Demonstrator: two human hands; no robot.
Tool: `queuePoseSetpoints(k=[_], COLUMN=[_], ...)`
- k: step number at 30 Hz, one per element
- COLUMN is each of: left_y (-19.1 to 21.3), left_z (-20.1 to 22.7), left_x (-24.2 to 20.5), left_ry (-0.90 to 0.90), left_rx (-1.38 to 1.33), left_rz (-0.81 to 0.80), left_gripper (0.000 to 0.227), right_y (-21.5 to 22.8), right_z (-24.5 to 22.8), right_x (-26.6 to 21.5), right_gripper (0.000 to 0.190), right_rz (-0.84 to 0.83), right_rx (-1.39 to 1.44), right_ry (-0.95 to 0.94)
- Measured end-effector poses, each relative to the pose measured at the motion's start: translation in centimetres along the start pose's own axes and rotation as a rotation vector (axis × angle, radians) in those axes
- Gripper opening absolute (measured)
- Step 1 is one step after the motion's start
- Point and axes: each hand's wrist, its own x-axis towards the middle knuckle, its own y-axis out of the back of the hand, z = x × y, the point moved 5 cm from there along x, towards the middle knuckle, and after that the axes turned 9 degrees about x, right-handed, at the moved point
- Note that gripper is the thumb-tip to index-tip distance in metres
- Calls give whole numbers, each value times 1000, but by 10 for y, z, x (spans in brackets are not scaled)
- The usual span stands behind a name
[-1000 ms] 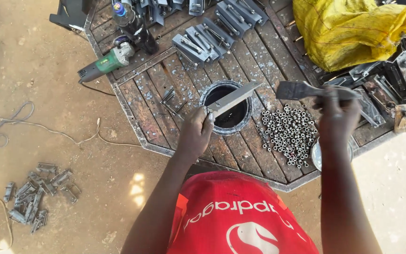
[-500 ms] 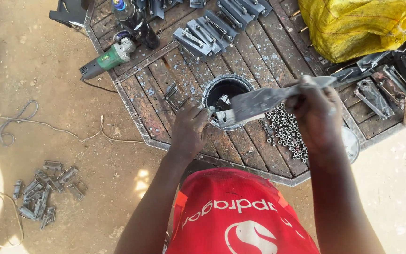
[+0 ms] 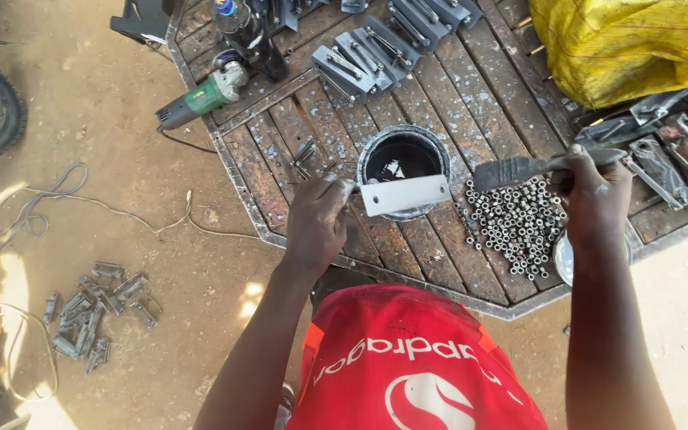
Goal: A person is painting a metal bracket with black paint using a small brush on a workbench.
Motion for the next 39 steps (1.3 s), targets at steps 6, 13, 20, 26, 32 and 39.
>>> queuePoseSetpoints(k=[6, 13, 20, 26, 32, 39], left_y=[-42, -111, -98, -85, -80, -107], left_z=[-30, -40, -11, 0, 14, 16], left_x=[-9, -43, -43, -42, -37, -58], left_ry=[346, 1216, 1207, 991, 900, 1018], left_rx=[-314, -1828, -2359, -2531, -2593, -2465], left_rz=[-2, -17, -95, -67, -28, -109], left_gripper=[14, 13, 10, 11, 13, 15], right_y=[-40, -63, -91, -102, -144, -179], right_z=[-54, -23, -20, -25, -33, -95], right_x=[-41, -79, -80, -63, -79, -51], right_gripper=[19, 26, 24, 27, 20, 13], right_rz=[-49, -71, -81, -114, -222, -264], right_rx=[-29, -169, 488, 488, 419, 578], right_ry=[195, 190, 75, -81, -208, -111])
